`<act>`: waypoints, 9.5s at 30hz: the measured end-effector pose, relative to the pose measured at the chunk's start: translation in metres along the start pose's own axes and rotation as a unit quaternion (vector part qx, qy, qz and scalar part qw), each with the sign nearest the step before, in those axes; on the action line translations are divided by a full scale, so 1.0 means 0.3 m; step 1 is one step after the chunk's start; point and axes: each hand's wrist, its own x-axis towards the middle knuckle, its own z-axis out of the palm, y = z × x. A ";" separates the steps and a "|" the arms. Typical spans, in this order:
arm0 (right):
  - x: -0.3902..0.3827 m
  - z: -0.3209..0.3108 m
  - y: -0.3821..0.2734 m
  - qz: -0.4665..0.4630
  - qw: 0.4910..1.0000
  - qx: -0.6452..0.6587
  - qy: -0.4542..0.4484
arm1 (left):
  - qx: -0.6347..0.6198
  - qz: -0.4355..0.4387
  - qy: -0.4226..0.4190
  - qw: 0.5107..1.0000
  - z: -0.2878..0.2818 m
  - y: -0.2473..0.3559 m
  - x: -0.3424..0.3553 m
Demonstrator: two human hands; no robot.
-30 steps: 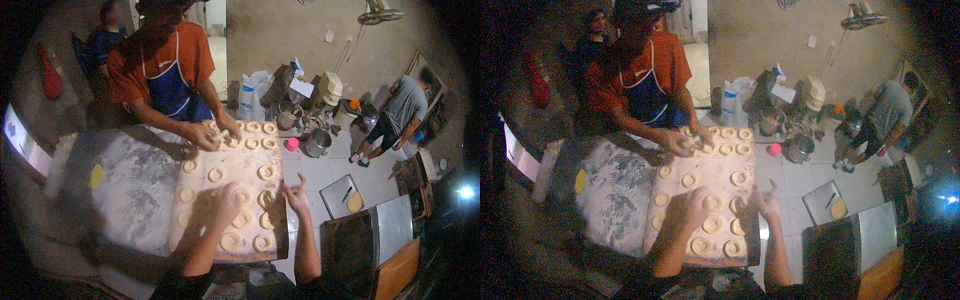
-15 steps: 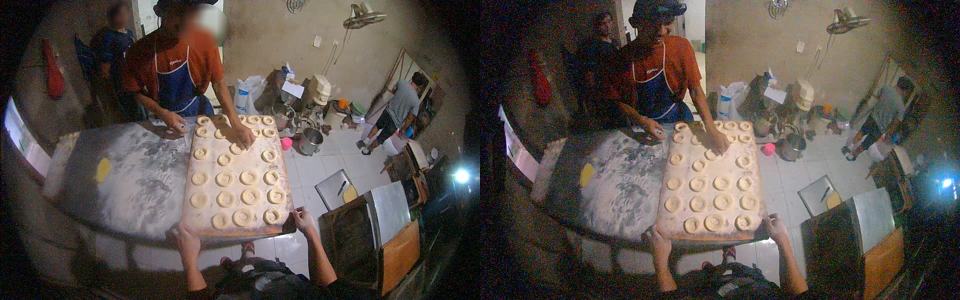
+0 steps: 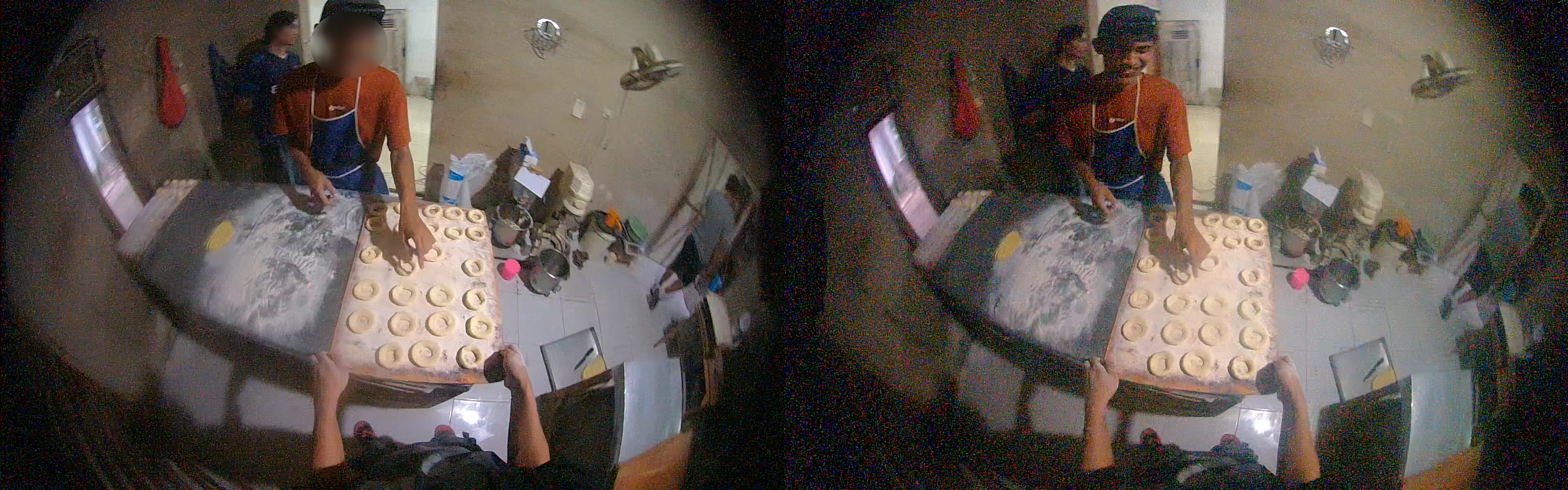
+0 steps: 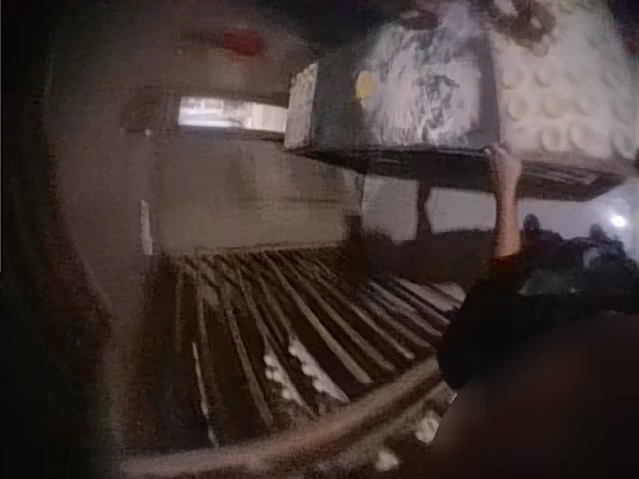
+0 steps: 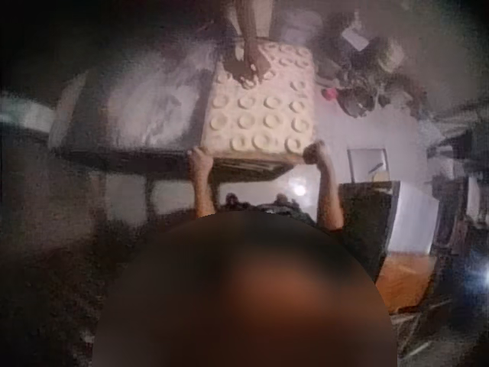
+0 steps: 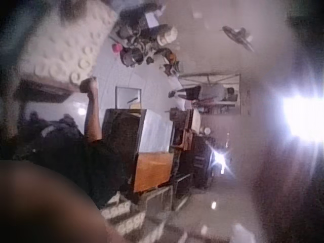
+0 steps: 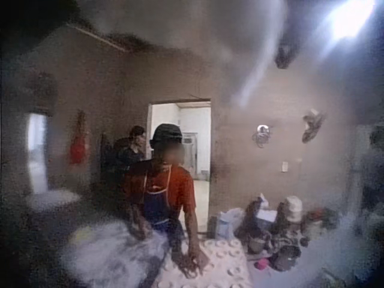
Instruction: The person shapes small dough pieces into ring forms by hand and places them on a wooden board. They repeatedly pick up dough, roll it into a ring, and arrange the rings on the board, then carry the board to a wooden rack and place it among other boards.
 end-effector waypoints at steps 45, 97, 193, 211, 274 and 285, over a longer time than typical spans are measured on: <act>0.484 0.967 -0.294 0.069 0.973 0.095 -0.200 | -0.469 -0.184 0.137 0.853 -0.060 -0.566 0.099; 0.893 4.228 -1.196 -0.051 0.751 0.281 -0.595 | -0.260 0.114 0.585 0.760 -1.454 -0.303 1.449; 0.764 3.579 0.216 0.031 0.801 -0.276 0.530 | -0.226 0.221 -0.328 0.890 -0.951 -1.265 3.656; -0.959 5.404 -1.093 -0.036 0.311 0.042 -0.949 | -0.424 0.175 0.678 0.575 -2.816 -1.884 1.774; -1.359 0.876 -0.712 0.008 0.861 -0.088 0.502 | -0.255 0.087 -0.437 0.858 -0.708 0.274 0.597; -1.362 0.837 -0.724 0.067 0.813 -0.256 0.518 | -0.053 0.223 -0.317 0.920 -0.918 0.444 0.454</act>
